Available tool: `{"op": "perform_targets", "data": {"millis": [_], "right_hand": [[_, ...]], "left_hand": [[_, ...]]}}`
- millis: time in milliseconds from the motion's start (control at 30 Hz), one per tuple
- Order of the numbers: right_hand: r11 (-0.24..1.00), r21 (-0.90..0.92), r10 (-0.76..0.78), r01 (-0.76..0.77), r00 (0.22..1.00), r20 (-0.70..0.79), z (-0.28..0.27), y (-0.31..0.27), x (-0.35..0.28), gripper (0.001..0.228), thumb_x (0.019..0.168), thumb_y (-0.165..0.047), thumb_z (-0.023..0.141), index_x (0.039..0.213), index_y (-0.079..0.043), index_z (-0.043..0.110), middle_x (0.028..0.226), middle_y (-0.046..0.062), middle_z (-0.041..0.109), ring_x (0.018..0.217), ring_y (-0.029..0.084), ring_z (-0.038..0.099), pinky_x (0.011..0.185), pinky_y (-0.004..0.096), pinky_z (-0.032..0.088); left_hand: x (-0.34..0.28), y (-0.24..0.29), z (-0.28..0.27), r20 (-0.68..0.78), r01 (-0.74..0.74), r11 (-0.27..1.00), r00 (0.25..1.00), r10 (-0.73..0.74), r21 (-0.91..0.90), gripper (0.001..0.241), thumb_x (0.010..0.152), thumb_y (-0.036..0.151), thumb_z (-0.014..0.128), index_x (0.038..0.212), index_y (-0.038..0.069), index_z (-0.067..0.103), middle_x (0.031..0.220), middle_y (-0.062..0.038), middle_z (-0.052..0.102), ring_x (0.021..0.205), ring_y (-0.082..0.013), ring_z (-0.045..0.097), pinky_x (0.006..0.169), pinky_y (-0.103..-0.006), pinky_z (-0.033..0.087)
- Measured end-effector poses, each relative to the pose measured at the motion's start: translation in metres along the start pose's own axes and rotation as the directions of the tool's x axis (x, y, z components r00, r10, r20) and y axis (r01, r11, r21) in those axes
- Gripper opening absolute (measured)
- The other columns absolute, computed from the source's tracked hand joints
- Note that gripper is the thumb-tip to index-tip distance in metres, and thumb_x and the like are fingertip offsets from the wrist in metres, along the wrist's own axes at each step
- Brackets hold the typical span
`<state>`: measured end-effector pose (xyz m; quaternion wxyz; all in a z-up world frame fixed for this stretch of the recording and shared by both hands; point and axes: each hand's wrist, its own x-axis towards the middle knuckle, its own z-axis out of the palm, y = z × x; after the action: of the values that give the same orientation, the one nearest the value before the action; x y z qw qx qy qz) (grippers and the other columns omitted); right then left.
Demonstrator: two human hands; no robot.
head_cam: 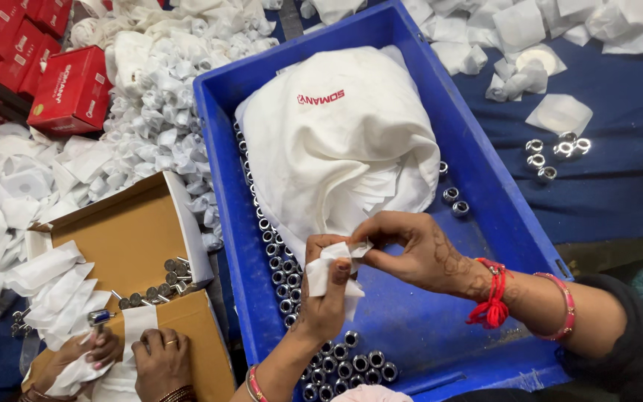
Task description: The person wraps individual metal components in white foam sheets and places them into a blue container.
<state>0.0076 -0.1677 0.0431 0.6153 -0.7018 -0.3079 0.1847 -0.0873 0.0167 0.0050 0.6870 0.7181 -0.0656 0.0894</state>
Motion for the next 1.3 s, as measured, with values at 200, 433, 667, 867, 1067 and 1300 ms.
{"op": "perform_targets", "data": {"millis": [200,433,667,867,1067,1300], "right_hand": [[0.99,0.128,-0.065,0.065,0.998,-0.003,0.005,-0.001,-0.004,0.019,0.088,-0.002,0.072,0.106,0.001,0.072,0.106,0.006,0.074,0.1,0.012,0.073,0.086,0.028,0.065],[0.989,0.078,-0.127,0.127,0.992,0.002,0.01,0.002,-0.006,0.021,0.089,0.001,0.071,0.109,-0.002,0.077,0.108,0.01,0.08,0.101,0.016,0.078,0.089,0.028,0.065],[0.995,-0.027,-0.101,0.101,0.995,-0.023,0.006,-0.007,-0.008,0.012,0.08,-0.002,0.08,0.089,-0.004,0.073,0.095,0.004,0.076,0.085,0.012,0.076,0.074,0.026,0.064],[0.993,-0.014,-0.114,0.114,0.993,-0.015,0.008,-0.015,-0.005,0.024,0.079,-0.007,0.08,0.097,-0.005,0.065,0.101,0.002,0.064,0.088,0.009,0.069,0.073,0.025,0.063],[0.978,-0.002,-0.207,0.207,0.978,-0.031,0.015,-0.005,0.0,0.018,0.081,-0.003,0.076,0.095,-0.003,0.064,0.1,0.004,0.066,0.088,0.013,0.071,0.079,0.027,0.066],[0.96,0.047,-0.276,0.277,0.961,-0.022,0.012,-0.005,0.004,0.017,0.089,0.003,0.07,0.105,-0.002,0.067,0.113,0.007,0.073,0.103,0.018,0.077,0.089,0.031,0.065]], "left_hand": [[0.002,-0.001,-0.003,0.012,-0.078,0.991,0.997,0.077,0.111,0.041,0.11,0.04,0.048,0.125,0.002,0.05,0.097,-0.005,0.058,0.085,-0.0095,0.057,0.076,-0.0228,0.049],[-0.001,-0.006,-0.004,-0.051,-0.052,0.997,0.997,0.049,-0.057,0.041,0.109,0.038,0.052,0.124,0.001,0.046,0.093,-0.005,0.058,0.08,-0.0089,0.055,0.07,-0.0231,0.048],[-0.005,-0.008,-0.007,0.07,-0.004,1.0,0.998,0.004,-0.005,0.043,0.107,0.042,0.05,0.121,0.001,0.047,0.09,-0.005,0.06,0.077,-0.0096,0.058,0.069,-0.0242,0.05],[-0.013,-0.011,-0.002,0.141,-0.058,0.996,0.989,0.047,0.074,0.044,0.111,0.044,0.047,0.12,0.001,0.046,0.092,-0.004,0.056,0.081,-0.0115,0.056,0.074,-0.028,0.05],[-0.013,-0.008,0.002,0.079,0.018,1.0,0.997,-0.019,0.009,0.044,0.107,0.045,0.051,0.118,0.003,0.044,0.086,-0.004,0.057,0.074,-0.0105,0.057,0.068,-0.0258,0.049],[-0.002,-0.005,0.005,-0.102,0.036,0.938,0.992,-0.076,-0.345,0.04,0.106,0.043,0.055,0.118,0.006,0.046,0.085,-0.005,0.058,0.072,-0.0107,0.056,0.064,-0.0253,0.05]]}}
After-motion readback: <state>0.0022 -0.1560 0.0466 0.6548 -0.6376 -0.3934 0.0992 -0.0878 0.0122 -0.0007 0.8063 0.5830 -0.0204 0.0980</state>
